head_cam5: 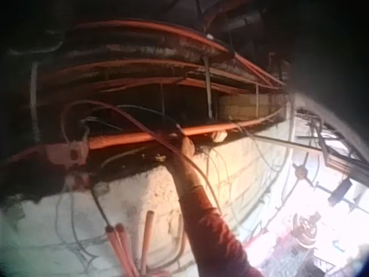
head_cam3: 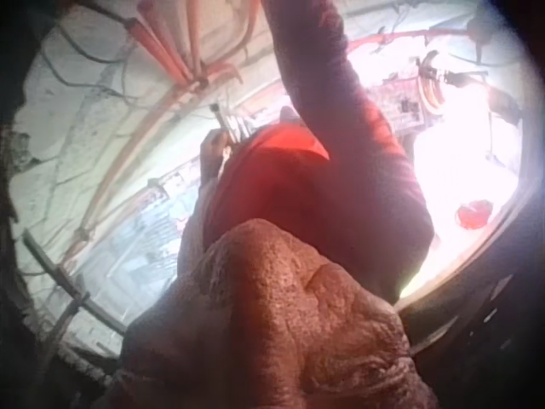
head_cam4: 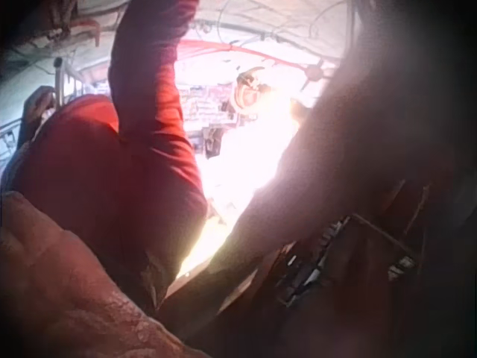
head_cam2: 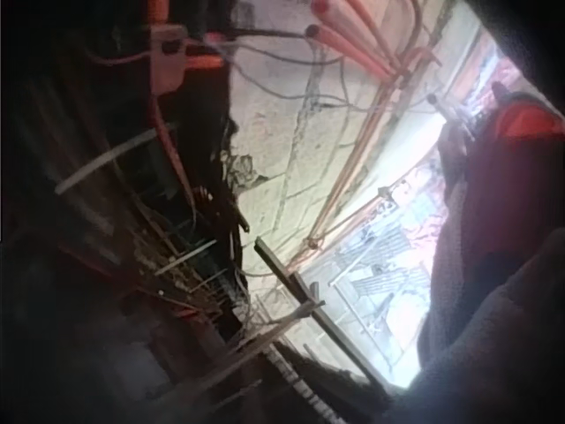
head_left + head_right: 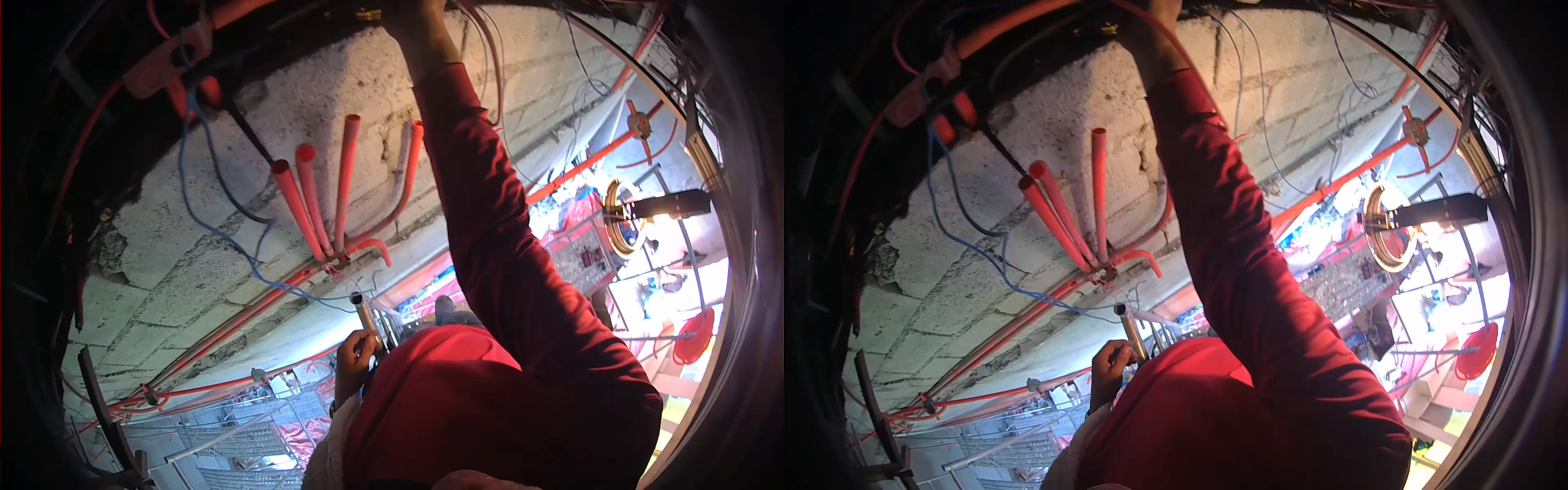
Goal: The person works on electrical wires inside a junction box and red conduits in a ceiling, using a tool to strip and adjust the wires.
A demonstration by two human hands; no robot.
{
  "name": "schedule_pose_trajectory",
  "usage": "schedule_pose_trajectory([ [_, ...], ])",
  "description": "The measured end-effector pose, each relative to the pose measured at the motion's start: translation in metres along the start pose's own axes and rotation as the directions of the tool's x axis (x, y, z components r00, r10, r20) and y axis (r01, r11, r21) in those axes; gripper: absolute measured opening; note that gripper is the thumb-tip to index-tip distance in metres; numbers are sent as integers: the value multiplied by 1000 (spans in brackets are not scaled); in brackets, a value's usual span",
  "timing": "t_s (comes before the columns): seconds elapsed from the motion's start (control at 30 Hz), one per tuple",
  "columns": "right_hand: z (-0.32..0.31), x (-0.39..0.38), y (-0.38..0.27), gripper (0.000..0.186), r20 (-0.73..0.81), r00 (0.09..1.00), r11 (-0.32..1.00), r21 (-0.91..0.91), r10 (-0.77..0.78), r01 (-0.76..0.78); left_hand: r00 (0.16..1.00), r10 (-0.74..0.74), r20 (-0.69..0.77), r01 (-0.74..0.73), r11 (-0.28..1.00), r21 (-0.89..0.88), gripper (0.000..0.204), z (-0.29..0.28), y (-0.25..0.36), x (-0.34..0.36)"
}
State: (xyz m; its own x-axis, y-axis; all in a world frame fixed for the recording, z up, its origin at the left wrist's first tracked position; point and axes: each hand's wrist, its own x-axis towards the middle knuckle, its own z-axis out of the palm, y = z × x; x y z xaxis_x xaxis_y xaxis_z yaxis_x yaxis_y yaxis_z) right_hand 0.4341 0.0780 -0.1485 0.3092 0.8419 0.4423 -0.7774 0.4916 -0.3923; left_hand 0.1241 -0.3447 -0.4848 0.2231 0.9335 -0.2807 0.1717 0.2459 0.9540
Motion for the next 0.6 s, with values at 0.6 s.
schedule_pose_trajectory([
  [0.6,-103,-339,26,25,688,668,449,-711,285,541,994,-104,45,106,993,-55,23,2,-47,18],
])
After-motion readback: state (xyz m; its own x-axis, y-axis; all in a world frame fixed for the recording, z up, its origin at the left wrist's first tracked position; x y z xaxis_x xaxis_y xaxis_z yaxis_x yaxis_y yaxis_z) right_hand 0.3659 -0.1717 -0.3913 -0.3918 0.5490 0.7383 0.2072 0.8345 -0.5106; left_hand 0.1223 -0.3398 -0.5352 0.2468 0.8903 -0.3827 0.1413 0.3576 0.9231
